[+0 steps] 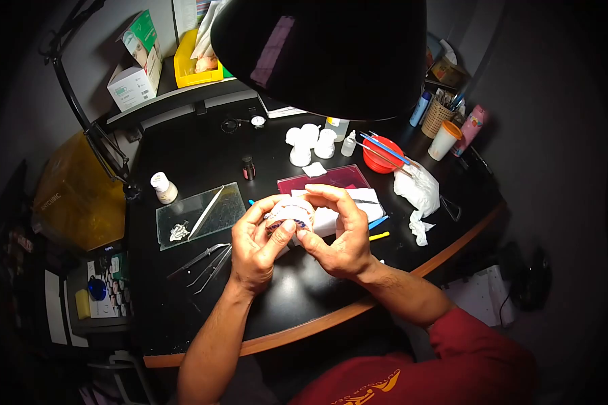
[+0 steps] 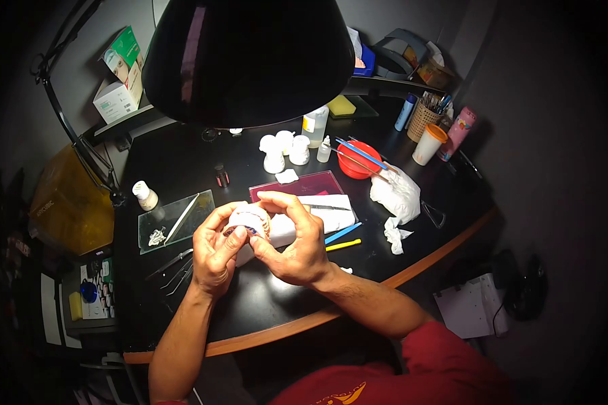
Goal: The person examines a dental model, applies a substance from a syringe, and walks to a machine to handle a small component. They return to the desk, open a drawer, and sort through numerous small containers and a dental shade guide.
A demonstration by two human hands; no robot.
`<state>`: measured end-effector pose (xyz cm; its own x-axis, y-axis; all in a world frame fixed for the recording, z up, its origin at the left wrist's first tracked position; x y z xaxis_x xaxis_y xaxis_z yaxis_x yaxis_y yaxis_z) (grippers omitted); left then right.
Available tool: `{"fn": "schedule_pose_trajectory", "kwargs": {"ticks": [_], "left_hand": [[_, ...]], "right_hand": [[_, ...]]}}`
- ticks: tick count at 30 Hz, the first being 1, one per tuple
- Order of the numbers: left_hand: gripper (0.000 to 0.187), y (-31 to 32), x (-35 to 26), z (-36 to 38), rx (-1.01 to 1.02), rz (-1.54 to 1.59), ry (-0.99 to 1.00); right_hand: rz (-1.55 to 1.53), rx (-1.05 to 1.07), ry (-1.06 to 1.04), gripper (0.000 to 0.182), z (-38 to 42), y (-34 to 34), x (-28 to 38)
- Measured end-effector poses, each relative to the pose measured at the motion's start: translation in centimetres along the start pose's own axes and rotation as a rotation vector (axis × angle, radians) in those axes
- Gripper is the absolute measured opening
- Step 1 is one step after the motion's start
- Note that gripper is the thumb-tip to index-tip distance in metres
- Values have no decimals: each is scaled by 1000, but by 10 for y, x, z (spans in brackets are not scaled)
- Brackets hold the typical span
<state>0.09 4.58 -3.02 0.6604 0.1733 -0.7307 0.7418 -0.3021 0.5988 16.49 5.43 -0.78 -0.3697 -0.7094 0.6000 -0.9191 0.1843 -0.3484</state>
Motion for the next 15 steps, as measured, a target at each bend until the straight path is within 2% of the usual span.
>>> {"fn": "schedule_pose_trajectory", "kwargs": {"ticks": [9,15], "left_hand": [[43,2,0,-1,36,-11,1],[40,-3,4,-1,11,26,-72]], "right_hand": [[20,27,-20,55,-1,-3,-2],[118,50,-50,45,-2,-4,2]]}}
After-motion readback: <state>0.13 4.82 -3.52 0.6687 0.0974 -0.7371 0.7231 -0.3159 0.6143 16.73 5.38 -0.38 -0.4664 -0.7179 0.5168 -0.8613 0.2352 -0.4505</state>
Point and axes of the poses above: each hand's wrist, its own z-axis away from the middle knuckle, its own y-axis out of the palm, x = y × z, the point moved 3 cm from there along -z, towards the middle knuckle, and after that the axes turned 13 degrees about z, right-handed, at the moved point
